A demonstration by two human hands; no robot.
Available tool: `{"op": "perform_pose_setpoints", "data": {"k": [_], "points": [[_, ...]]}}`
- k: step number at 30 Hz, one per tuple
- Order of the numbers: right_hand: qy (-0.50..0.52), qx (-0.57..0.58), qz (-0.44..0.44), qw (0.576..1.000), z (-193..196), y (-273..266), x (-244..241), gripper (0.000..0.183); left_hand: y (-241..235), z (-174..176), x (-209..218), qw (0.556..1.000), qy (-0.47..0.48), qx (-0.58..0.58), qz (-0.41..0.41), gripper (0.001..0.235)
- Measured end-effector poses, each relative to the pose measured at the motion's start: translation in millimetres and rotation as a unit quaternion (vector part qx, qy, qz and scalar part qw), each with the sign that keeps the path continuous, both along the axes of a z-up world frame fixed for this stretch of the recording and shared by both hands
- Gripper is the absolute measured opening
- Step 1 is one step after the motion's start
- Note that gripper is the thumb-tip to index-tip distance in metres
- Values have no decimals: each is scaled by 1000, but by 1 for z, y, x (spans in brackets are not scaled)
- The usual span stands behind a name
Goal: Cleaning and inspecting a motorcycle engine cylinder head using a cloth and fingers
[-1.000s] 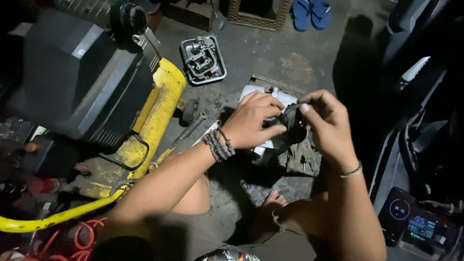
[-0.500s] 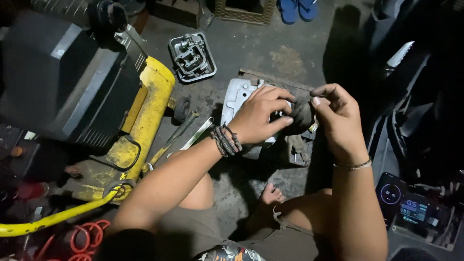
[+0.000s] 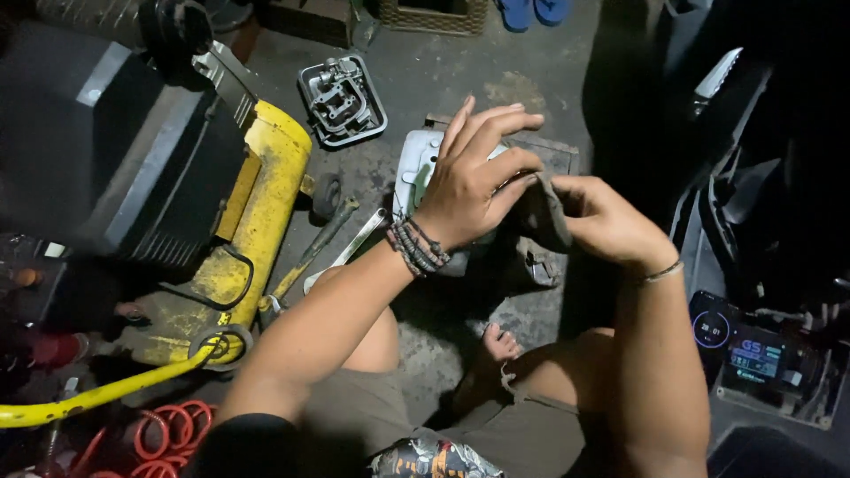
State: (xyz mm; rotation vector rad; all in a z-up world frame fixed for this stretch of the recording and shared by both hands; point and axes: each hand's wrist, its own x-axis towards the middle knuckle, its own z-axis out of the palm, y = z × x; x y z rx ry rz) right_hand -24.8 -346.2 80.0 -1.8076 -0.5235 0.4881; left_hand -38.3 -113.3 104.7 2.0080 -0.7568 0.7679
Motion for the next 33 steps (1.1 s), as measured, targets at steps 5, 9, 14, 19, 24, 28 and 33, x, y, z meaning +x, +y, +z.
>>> {"op": "perform_pose_setpoints", "data": {"k": [5, 9, 14, 19, 24, 28, 33], "points": [[8, -86, 6, 996, 7, -21, 5, 21, -18, -3, 2, 1000, -14, -25, -6, 6], [-25, -57, 46, 997, -16, -45, 13, 28, -27, -9, 10, 999, 4, -36, -16, 17], [-75, -81, 42, 993, -2, -41, 18, 23, -5, 1, 19, 999, 30, -30, 20, 28], [-136, -104, 44, 984, 7, -51, 29, 19, 25, -7, 26, 996, 46, -58, 53, 24], [-219, -135, 57, 965, 12, -54, 20, 19, 57, -6, 22, 995, 63, -31, 75, 23], [-259, -153, 63, 951, 16, -44, 3, 21, 80, -15, 21, 991, 101, -12, 89, 21], [-336, -184, 76, 920, 18, -21, -17, 28, 104, -45, 21, 984, 167, -12, 62, 31]]}}
